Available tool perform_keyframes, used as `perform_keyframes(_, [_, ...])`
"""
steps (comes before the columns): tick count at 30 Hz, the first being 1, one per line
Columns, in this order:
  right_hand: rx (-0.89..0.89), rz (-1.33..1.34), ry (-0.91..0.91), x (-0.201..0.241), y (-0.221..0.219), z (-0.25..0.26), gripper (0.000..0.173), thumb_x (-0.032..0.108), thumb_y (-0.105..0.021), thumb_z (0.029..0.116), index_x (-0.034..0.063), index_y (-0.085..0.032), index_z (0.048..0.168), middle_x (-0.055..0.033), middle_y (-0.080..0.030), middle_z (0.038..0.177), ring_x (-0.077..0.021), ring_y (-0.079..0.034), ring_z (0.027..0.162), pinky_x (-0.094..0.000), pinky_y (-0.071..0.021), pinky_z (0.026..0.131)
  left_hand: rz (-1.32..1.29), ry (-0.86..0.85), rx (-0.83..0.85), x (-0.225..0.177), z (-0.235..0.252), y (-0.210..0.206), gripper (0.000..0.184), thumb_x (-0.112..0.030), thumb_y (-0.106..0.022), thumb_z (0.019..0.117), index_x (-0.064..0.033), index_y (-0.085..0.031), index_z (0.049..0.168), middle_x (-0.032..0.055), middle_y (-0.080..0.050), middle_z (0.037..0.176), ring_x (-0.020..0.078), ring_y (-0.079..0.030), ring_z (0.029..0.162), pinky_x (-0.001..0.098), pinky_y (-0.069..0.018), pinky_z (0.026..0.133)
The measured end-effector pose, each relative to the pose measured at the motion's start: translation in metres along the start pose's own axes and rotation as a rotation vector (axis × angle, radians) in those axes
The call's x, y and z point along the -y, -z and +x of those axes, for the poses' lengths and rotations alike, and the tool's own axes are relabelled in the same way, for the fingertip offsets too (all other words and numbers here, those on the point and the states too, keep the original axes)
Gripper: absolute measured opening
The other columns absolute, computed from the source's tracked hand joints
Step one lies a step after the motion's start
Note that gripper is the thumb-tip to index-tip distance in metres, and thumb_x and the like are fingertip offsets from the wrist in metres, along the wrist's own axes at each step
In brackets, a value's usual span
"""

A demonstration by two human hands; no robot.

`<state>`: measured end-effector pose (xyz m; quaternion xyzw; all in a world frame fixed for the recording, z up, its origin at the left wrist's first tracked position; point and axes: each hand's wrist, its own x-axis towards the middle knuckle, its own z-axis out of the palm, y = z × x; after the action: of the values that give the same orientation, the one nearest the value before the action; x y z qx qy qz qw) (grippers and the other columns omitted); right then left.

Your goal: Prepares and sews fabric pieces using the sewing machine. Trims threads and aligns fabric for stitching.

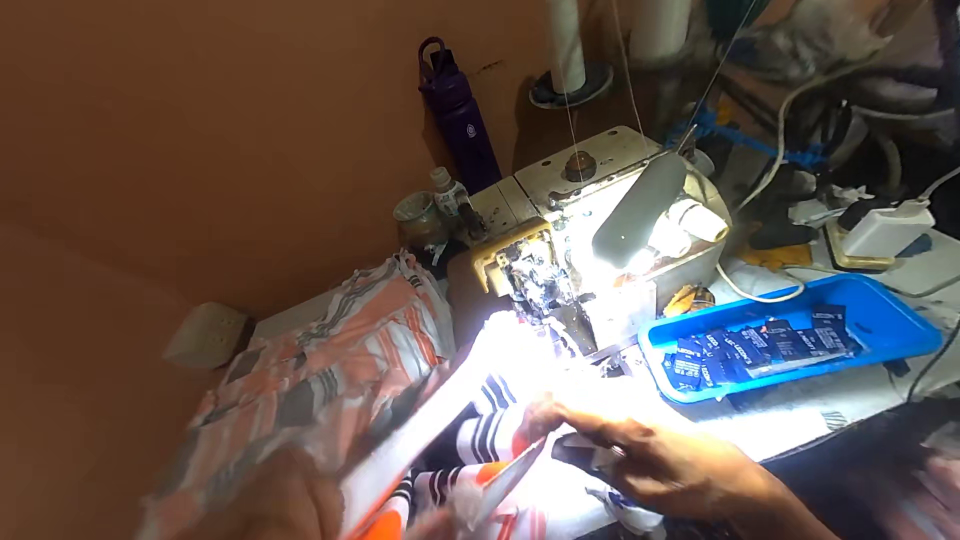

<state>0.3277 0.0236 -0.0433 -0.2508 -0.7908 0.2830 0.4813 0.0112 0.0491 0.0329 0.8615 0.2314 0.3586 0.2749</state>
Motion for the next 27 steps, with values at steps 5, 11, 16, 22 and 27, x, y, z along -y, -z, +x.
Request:
perform_keyframes(5, [-0.264,0.122,-0.178,0.006,-0.029,-0.044,0.016,0.006,-0.060,0.0992,-0.0092,-0.067,0.101,-0.0165,-0.067,0.088,-0.0066,-0.061,0.082,-0.0129,-0.0465,0.078,-0.347,-0.014,0.041,0.044,0.041,-0.015,0.015,-0.025,-0.080,0.0887,-0.0189,-0.066,0.087,-0.0093,-0.062,0.084,0.0002,-0.059,0.081,0.0175,-0.0486,0.074])
perform_keyframes(11, [-0.437,0.277,-0.302,-0.005,-0.053,-0.056,0.017,0.003,-0.057,0.1007,-0.0131,-0.064,0.098,-0.0149,-0.065,0.088,0.0001,-0.058,0.084,-0.0103,-0.0450,0.081,-0.365,0.033,-0.002,0.051,0.058,-0.041,0.010,-0.027,-0.078,0.0902,-0.0230,-0.069,0.087,-0.0142,-0.061,0.081,-0.0037,-0.058,0.080,0.0143,-0.0471,0.074])
perform_keyframes(16, [-0.427,0.236,-0.233,-0.029,-0.044,-0.040,0.017,0.007,-0.058,0.1017,-0.0075,-0.066,0.101,-0.0141,-0.067,0.093,-0.0050,-0.062,0.092,-0.0153,-0.0474,0.087,-0.272,0.112,0.047,0.079,0.039,-0.033,0.016,-0.024,-0.085,0.0830,-0.0200,-0.072,0.091,-0.0096,-0.067,0.087,0.0012,-0.062,0.084,0.0191,-0.0505,0.075])
perform_keyframes(22, [-0.466,0.203,-0.148,-0.041,-0.040,-0.027,0.018,0.007,-0.058,0.1013,-0.0086,-0.065,0.095,-0.0159,-0.066,0.090,-0.0066,-0.061,0.088,-0.0138,-0.0469,0.083,-0.037,0.216,0.090,0.037,0.068,-0.063,0.016,-0.025,-0.083,0.0834,-0.0156,-0.070,0.085,-0.0121,-0.065,0.083,-0.0075,-0.058,0.088,0.0130,-0.0450,0.083])
perform_keyframes(27, [-0.469,0.156,-0.269,-0.035,-0.035,-0.021,0.015,0.000,-0.063,0.0925,-0.0132,-0.070,0.092,-0.0206,-0.070,0.089,-0.0115,-0.064,0.085,-0.0191,-0.0476,0.083,0.234,0.182,0.050,0.016,0.082,-0.099,0.029,-0.014,-0.080,0.0808,0.0024,-0.060,0.067,0.0093,-0.060,0.064,0.0078,-0.053,0.068,0.0301,-0.0340,0.087])
